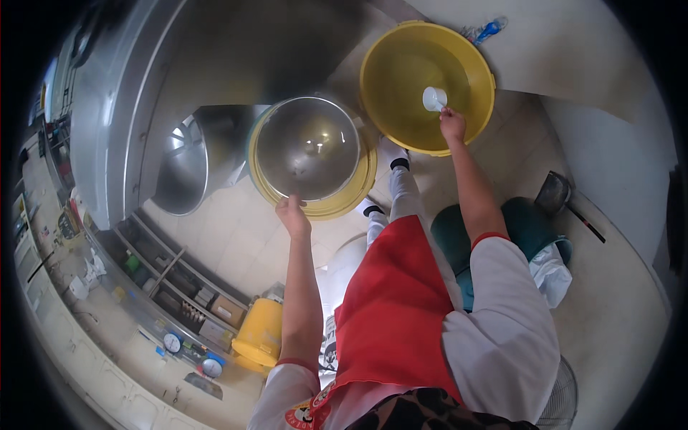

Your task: The person prepares dough ingredients by measuring liquid into a bowl and adding flour from a large container, then attaches the bowl to a stand mixer and starts the machine.

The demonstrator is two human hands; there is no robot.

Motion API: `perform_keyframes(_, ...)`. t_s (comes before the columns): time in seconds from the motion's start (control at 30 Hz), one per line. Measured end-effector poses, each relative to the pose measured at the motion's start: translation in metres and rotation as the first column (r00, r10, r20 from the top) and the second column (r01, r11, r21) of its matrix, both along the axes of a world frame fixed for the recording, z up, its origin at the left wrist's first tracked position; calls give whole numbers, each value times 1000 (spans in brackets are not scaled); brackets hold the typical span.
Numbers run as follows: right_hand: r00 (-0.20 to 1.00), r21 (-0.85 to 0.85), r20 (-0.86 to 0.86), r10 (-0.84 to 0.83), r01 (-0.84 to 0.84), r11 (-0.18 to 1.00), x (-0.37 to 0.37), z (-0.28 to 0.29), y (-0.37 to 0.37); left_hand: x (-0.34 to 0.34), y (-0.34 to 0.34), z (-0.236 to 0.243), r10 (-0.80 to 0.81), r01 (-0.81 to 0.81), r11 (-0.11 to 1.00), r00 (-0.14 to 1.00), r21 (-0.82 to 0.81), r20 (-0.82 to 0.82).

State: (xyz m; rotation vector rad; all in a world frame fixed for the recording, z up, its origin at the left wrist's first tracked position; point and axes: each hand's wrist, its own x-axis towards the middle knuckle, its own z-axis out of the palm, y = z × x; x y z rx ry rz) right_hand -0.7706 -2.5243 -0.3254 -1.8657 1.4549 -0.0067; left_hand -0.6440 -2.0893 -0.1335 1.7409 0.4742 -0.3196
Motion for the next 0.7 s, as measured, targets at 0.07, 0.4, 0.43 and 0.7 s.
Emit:
perform_keyframes(0.07, 997, -42, -54, 56, -59, 997, 11, -10, 1, -3, 3, 2, -64, 64, 997, 998, 32, -2)
perform_keyframes(0.4, 980, -15, -48, 193, -194, 981, 53, -71, 33, -1, -17, 18, -272, 284, 934, 959, 217, -85)
perform_keyframes(0.43, 979, -9, -44, 201, -201, 980, 56, -80, 36, -1, -19, 20, -264, 276, 935, 961, 224, -85)
perform_keyframes(0.7, 923, 726, 102, -372, 187, 662, 49, -127, 38, 5, -23, 19, -277, 280, 938, 960, 204, -45)
